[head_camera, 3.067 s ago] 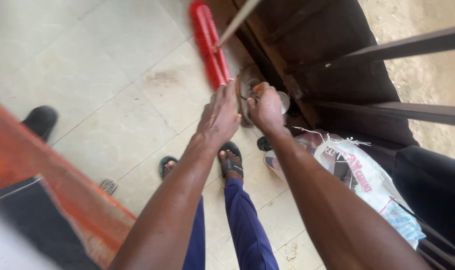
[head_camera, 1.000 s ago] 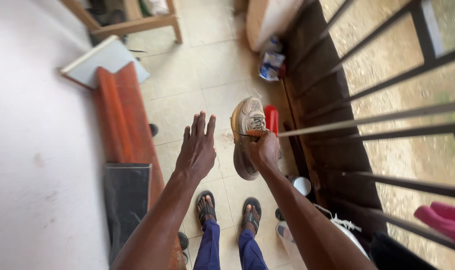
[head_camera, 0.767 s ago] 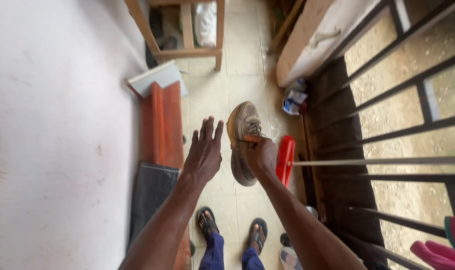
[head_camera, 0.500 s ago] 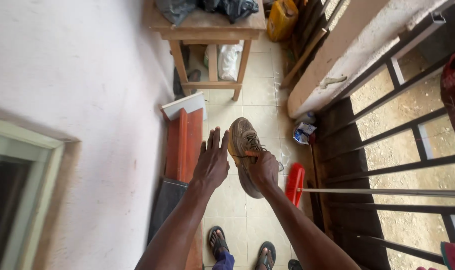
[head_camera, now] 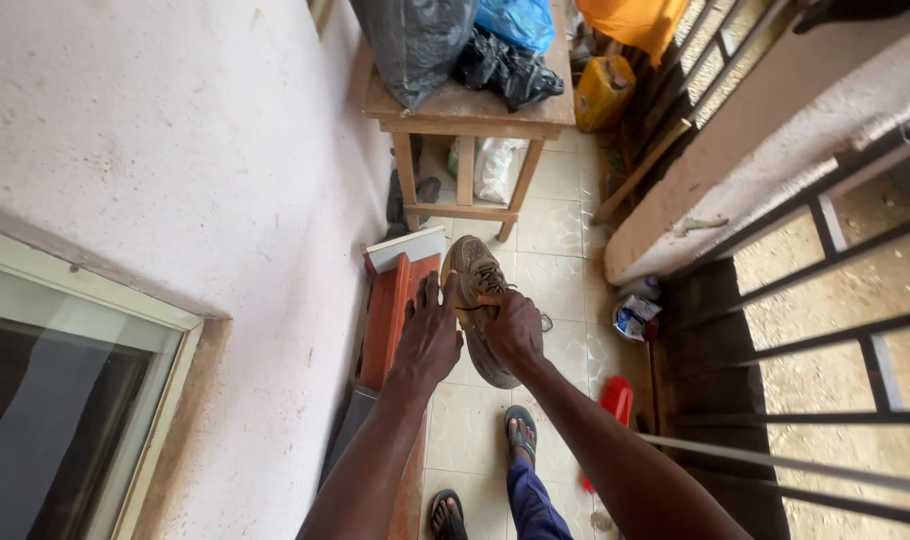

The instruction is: Repairing and assembling a broom by shaving the handle end with a knife and fitting it into the broom head.

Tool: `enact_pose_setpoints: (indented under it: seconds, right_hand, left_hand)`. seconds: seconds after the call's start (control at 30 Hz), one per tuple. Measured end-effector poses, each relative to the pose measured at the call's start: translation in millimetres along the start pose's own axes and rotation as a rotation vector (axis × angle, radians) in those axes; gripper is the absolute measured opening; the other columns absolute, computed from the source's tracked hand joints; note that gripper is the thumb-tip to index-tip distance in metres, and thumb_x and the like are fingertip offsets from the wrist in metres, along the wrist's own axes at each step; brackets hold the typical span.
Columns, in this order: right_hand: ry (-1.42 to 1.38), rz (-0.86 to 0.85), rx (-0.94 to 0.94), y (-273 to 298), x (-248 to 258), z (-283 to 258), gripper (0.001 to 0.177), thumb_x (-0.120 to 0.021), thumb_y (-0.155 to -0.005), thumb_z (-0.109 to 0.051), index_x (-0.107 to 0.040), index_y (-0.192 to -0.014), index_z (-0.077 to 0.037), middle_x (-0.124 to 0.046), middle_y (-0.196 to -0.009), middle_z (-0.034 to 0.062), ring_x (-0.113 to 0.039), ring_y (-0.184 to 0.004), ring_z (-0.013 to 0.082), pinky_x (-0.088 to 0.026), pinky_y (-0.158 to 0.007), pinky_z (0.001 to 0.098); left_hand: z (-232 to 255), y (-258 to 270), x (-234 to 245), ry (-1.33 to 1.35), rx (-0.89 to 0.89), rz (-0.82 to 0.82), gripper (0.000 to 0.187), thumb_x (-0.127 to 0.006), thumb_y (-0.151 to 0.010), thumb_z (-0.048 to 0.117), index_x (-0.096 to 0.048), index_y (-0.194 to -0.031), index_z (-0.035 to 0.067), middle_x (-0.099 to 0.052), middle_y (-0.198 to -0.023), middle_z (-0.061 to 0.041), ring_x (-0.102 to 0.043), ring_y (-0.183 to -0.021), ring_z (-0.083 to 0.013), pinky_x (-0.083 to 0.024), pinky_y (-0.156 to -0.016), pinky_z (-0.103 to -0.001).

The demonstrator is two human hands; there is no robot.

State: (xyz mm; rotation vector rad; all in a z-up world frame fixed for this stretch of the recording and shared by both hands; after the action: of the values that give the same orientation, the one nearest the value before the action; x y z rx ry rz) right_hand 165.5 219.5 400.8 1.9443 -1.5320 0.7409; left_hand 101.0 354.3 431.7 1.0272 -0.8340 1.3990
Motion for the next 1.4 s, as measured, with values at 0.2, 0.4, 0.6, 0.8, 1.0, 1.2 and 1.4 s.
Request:
enact_pose_setpoints:
  seconds: [0.2, 0.4, 0.6, 0.8, 1.0, 1.2, 1.4]
  right_hand:
    - [0.028, -0.068, 0.129, -56, 13, -13, 0.033, -0.069, -0.079, -0.003, -0.081, -0.107, -0.017, -0.074, -0.102, 0.0214, -0.072, -0.090, 0.0370, -0.057, -0.080, 0.0463]
    - [0.096, -0.077, 0.304, -128, 9, -3, 0.022, -0.070, -0.085, -0.008, -0.078, -0.104, -0.014, -0.076, -0.098, 0.0180, -0.074, -0.083, 0.0327, -0.058, -0.073, 0.0423]
    - [0.119, -0.179, 0.263, -188, -1, -48, 0.030, -0.067, -0.086, -0.003, -0.075, -0.114, -0.010, -0.076, -0.095, 0.0208, -0.074, -0.079, 0.0327, -0.057, -0.071, 0.0434]
    - [0.122, -0.221, 0.318, -246, -25, -87, 0.030, -0.080, -0.081, -0.015, -0.076, -0.110, -0.008, -0.077, -0.096, 0.0177, -0.077, -0.078, 0.0290, -0.060, -0.070, 0.0412]
    - [0.238, -0.326, 0.411, -287, -37, -131, 0.036, -0.086, -0.078, -0.022, -0.075, -0.109, -0.007, -0.076, -0.099, 0.0179, -0.076, -0.074, 0.0281, -0.060, -0.067, 0.0402]
    - [0.218, -0.244, 0.461, -362, -99, -104, 0.023, -0.067, -0.081, -0.002, -0.079, -0.100, -0.007, -0.077, -0.097, 0.0210, -0.075, -0.088, 0.0325, -0.057, -0.087, 0.0437]
    - [0.096, -0.255, 0.119, -436, -179, -69, 0.013, -0.068, -0.086, -0.008, -0.074, -0.097, -0.004, -0.075, -0.102, 0.0200, -0.072, -0.096, 0.0368, -0.057, -0.086, 0.0453]
  left_hand:
    - [-2, -49, -11, -0.020, 0.080, 0.010, 0.098, -0.075, -0.088, 0.013, -0.009, -0.160, 0.004, -0.019, -0.162, -0.029, -0.024, -0.150, -0.0434, -0.030, -0.119, -0.056]
    - [-8, -96, 2, -0.012, 0.152, 0.084, 0.097, -0.073, -0.088, 0.013, -0.009, -0.160, 0.005, -0.013, -0.163, -0.028, -0.018, -0.152, -0.0441, -0.025, -0.120, -0.056]
    - [-31, -136, 53, 0.035, 0.213, 0.090, 0.094, -0.072, -0.090, 0.014, -0.011, -0.160, 0.004, -0.016, -0.164, -0.028, -0.020, -0.153, -0.0437, -0.028, -0.121, -0.055]
    - [-102, -191, 53, -0.046, 0.297, 0.029, 0.096, -0.074, -0.090, 0.018, -0.009, -0.160, 0.007, -0.013, -0.164, -0.024, -0.019, -0.153, -0.0418, -0.027, -0.118, -0.061]
    - [-154, -246, 56, 0.010, 0.280, 0.050, 0.097, -0.073, -0.089, 0.018, -0.008, -0.159, 0.004, -0.014, -0.164, -0.026, -0.021, -0.152, -0.0416, -0.030, -0.118, -0.056]
    - [-185, -282, 74, 0.074, 0.315, 0.025, 0.096, -0.073, -0.088, 0.016, -0.009, -0.160, 0.005, -0.015, -0.165, -0.026, -0.020, -0.153, -0.0416, -0.030, -0.118, -0.057]
    - [-233, -328, 33, 0.202, 0.404, 0.059, 0.097, -0.072, -0.089, 0.013, -0.007, -0.160, 0.002, -0.017, -0.163, -0.029, -0.020, -0.151, -0.0443, -0.027, -0.116, -0.060]
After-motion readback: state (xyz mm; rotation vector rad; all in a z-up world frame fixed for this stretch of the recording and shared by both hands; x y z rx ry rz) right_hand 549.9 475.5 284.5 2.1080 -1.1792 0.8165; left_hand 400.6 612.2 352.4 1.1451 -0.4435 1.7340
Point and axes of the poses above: each hand's wrist, its own y-axis away from the middle knuckle, its own x-axis out of the back of the hand, z = x × y, the point moved 6 cm from there along -y, towards the middle knuckle
